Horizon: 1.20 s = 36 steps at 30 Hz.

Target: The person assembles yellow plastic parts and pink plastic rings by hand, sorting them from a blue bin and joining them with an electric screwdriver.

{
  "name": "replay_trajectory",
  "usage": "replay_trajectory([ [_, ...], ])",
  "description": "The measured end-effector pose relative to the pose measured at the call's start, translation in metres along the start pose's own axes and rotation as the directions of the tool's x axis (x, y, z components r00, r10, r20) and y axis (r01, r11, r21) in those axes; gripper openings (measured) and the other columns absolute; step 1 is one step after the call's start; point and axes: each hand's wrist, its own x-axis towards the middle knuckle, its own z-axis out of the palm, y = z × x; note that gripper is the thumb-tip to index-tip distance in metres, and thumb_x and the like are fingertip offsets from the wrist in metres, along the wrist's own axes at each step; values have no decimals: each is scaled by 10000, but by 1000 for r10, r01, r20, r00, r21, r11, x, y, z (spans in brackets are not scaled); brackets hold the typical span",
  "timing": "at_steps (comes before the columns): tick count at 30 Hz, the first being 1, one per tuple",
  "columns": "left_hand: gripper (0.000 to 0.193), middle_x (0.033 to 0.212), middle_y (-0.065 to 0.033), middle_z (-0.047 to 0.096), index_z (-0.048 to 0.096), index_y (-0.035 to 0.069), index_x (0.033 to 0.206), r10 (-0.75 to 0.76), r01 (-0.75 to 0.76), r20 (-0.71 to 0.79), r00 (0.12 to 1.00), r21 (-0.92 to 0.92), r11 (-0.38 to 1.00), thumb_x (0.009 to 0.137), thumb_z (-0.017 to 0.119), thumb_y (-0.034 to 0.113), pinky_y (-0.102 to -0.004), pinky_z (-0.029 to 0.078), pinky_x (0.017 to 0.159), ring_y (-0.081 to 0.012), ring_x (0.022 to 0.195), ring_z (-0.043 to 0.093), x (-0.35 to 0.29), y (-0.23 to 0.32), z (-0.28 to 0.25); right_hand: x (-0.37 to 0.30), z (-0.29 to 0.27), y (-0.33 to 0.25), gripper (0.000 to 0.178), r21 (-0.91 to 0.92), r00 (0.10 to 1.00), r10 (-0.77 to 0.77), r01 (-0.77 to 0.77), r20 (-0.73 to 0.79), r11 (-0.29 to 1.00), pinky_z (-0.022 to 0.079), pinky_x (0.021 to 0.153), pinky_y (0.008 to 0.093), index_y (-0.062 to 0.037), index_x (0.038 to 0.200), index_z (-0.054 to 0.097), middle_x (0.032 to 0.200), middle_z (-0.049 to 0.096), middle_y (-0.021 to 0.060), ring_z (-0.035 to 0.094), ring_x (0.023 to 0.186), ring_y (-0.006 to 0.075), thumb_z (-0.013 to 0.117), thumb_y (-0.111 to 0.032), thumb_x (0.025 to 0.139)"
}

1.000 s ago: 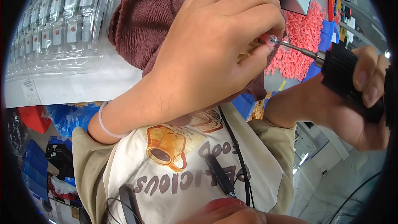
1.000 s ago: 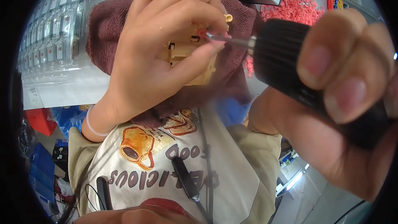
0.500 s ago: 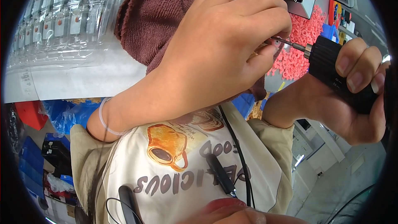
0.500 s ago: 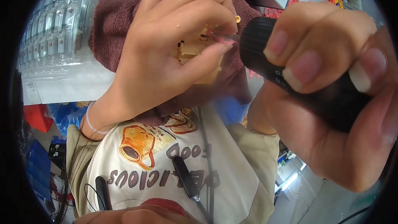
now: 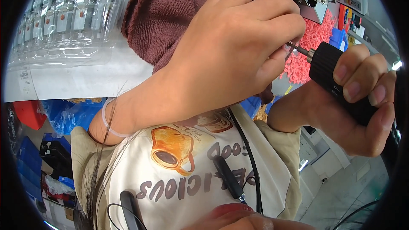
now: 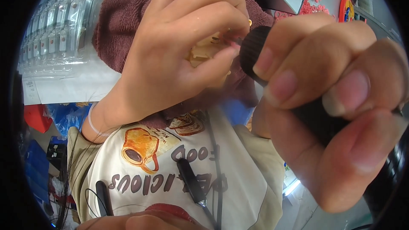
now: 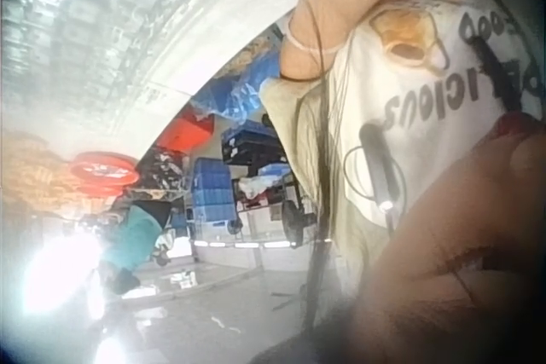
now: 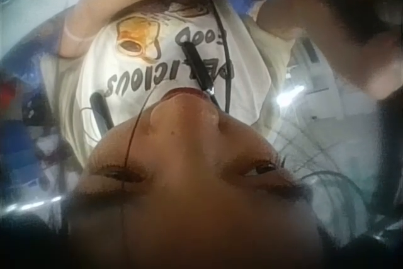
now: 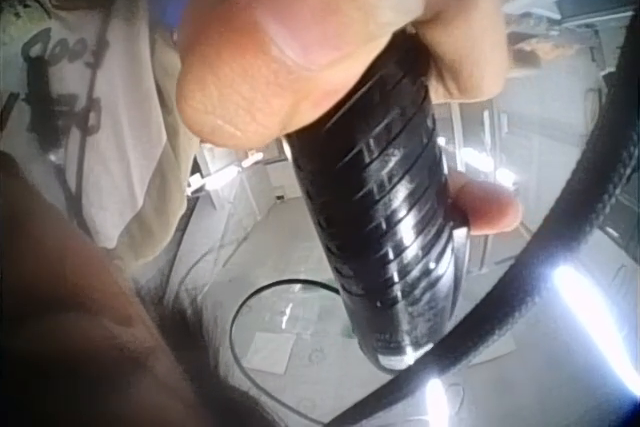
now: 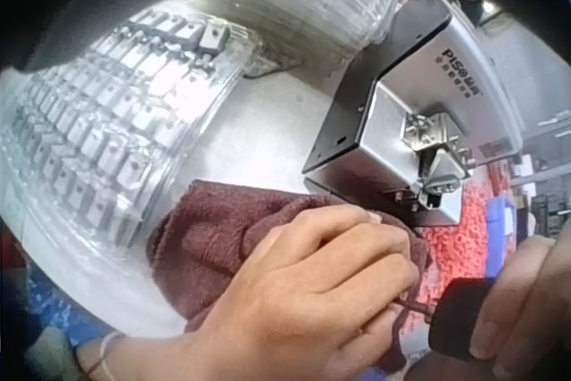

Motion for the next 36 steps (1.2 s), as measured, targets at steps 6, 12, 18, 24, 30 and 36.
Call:
replay_trajectory([
  [6,244,986,-40,605,594,86,883,-3,3,-10,1000,-17,1000,652,672,92,-376,396,879,-261,985,533,0,1,0,-1,-6,2,221,39,996,87,-87,-12,995,326,483,285,-64,693,433,637,432,27,397,499,127,461,-274,756],
  [12,252,989,-42,604,593,84,888,50,-49,-7,999,33,998,648,671,94,-377,398,878,-263,986,533,6,1,0,0,2,3,221,165,987,53,-28,-151,986,329,513,267,-69,729,430,576,409,41,374,503,131,479,-281,769],
  [18,403,929,-121,529,560,44,920,242,-305,213,947,353,884,601,708,240,-370,421,819,-278,913,521,5,28,-13,-1,-36,-44,171,217,968,-98,149,-230,965,324,535,275,-37,773,409,726,389,49,385,547,129,534,-153,765],
  [24,464,1028,-130,523,575,55,984,109,-247,336,935,403,881,588,722,247,-391,407,858,-290,973,529,-17,56,-65,-38,-62,-38,404,263,970,-13,79,-243,962,337,517,266,82,1169,426,785,384,73,398,548,135,473,-130,828],
  [30,783,1214,-165,506,468,31,1262,-619,431,24,785,696,574,606,786,318,-413,360,972,-338,1128,484,-108,125,-220,-48,-92,-38,429,112,921,82,-43,-382,993,345,537,278,42,1262,354,807,384,70,382,564,138,456,-105,872],
  [36,505,1164,-147,544,501,9,1201,-750,704,-194,632,550,450,773,683,205,-368,385,944,-314,1081,518,-139,127,-221,-50,-102,15,506,59,805,359,-378,-473,924,443,524,299,-35,1249,380,841,546,120,530,605,175,627,-44,807],
])
